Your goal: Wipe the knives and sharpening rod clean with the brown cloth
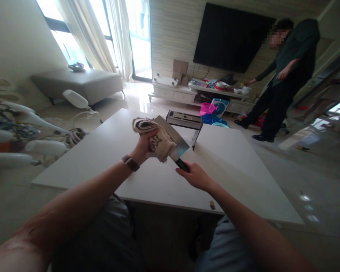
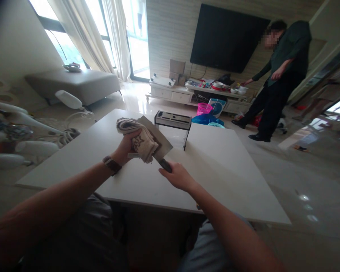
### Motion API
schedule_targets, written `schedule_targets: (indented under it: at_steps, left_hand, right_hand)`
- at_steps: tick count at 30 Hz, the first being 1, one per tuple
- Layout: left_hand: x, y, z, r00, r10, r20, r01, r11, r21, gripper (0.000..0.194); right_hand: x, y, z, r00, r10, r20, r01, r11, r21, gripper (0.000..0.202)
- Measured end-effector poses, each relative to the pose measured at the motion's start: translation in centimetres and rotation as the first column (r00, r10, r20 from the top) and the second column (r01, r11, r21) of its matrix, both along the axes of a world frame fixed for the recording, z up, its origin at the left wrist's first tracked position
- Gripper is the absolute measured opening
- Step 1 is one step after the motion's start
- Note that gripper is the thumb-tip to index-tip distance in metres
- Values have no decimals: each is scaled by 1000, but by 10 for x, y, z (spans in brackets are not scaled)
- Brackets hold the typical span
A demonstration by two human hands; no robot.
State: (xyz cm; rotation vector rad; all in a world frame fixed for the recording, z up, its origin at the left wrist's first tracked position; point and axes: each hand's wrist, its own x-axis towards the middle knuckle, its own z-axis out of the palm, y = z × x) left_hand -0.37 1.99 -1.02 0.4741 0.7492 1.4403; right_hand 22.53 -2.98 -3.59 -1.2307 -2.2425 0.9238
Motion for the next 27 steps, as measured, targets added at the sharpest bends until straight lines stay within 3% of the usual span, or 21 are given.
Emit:
schedule_targets:
  at_steps: [10,20,27]
  left_hand:
    - [-29,13,3,995,98,20,-100,984,146,18]
    - [-26,8,-3,1000,0,-13,1,997,75,23]
    - [-12,1,-5,996,-77,-46,75,996,-47,32]
  right_hand:
    - [3,-5,-1,1000,0,-23,0,999,-32,35]
    - [0,-7,-3,990,-97,-102,87,991,-105,34]
    - [0,-6,-6,995,-78,-67,73,995,-73,34]
